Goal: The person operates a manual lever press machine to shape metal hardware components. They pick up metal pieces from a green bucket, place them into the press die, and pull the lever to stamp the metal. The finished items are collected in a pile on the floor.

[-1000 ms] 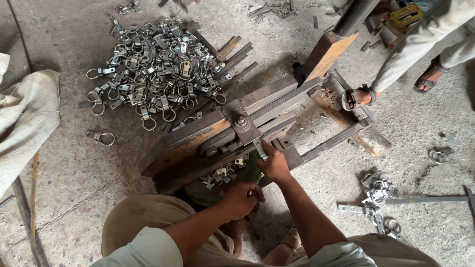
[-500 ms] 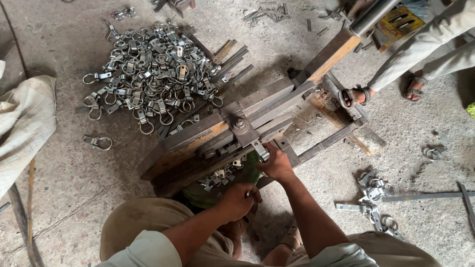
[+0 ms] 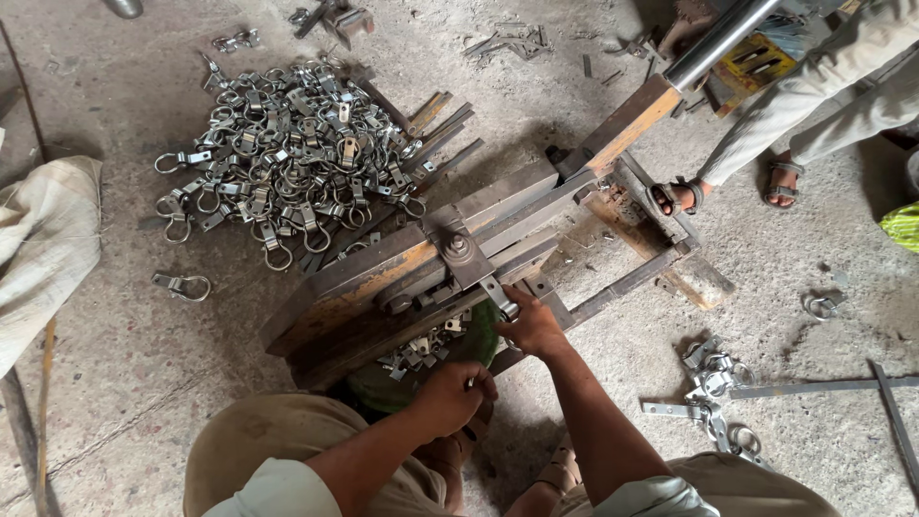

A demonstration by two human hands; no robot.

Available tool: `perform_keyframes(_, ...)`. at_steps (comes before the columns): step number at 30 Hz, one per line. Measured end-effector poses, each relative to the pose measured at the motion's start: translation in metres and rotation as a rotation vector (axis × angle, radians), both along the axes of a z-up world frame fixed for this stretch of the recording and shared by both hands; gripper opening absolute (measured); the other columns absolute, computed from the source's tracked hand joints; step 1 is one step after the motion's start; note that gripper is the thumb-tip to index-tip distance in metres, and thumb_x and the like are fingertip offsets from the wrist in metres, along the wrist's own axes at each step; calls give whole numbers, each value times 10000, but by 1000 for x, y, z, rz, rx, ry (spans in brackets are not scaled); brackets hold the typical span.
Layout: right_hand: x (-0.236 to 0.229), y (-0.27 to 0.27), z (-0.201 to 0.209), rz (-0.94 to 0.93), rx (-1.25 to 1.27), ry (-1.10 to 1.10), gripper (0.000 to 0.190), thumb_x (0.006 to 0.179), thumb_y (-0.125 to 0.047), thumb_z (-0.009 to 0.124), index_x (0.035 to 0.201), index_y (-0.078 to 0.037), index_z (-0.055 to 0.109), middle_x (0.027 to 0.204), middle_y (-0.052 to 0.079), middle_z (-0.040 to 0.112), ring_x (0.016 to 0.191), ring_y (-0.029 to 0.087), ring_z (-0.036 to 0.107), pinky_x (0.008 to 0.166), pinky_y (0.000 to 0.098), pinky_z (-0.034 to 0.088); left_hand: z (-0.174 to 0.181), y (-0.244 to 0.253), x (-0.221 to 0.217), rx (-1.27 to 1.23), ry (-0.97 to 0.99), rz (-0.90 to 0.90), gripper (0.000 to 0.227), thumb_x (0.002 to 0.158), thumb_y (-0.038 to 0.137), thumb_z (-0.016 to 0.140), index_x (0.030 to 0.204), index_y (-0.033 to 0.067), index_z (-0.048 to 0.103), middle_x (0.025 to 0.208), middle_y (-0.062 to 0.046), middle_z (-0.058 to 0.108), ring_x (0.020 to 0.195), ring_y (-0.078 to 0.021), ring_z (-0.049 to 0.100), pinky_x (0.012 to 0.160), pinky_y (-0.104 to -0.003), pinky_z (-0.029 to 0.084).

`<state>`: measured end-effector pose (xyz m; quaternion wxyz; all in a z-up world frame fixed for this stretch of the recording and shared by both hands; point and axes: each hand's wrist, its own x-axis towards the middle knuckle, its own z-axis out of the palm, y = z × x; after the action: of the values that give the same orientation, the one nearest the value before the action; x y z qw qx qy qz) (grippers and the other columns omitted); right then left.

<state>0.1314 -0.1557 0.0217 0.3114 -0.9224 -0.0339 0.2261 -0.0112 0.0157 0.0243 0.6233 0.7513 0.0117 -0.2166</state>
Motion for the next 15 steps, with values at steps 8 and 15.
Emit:
perform_keyframes(8, 15, -26, -15, -228, 102, -56, 752, 814, -209, 830, 1482, -110, 500, 1009, 105, 741, 782, 184, 752, 643, 292, 659, 16, 2, 0, 132, 90, 118, 646, 864, 183, 698, 1462, 187, 453, 1163, -157, 693, 999, -227, 679, 867, -374, 537)
perform_keyframes(15, 32, -37, -37, -232, -10, -388, 670, 771, -326, 862, 1327, -31, 632, 1002, 182, 779, 874, 283, 773, 795, 381, 614, 3, 1, 1, 47, 125, -83, 450, 958, 243, 623, 1390, 122, 583, 956, -109, 762, 855, -168, 717, 767, -327, 566)
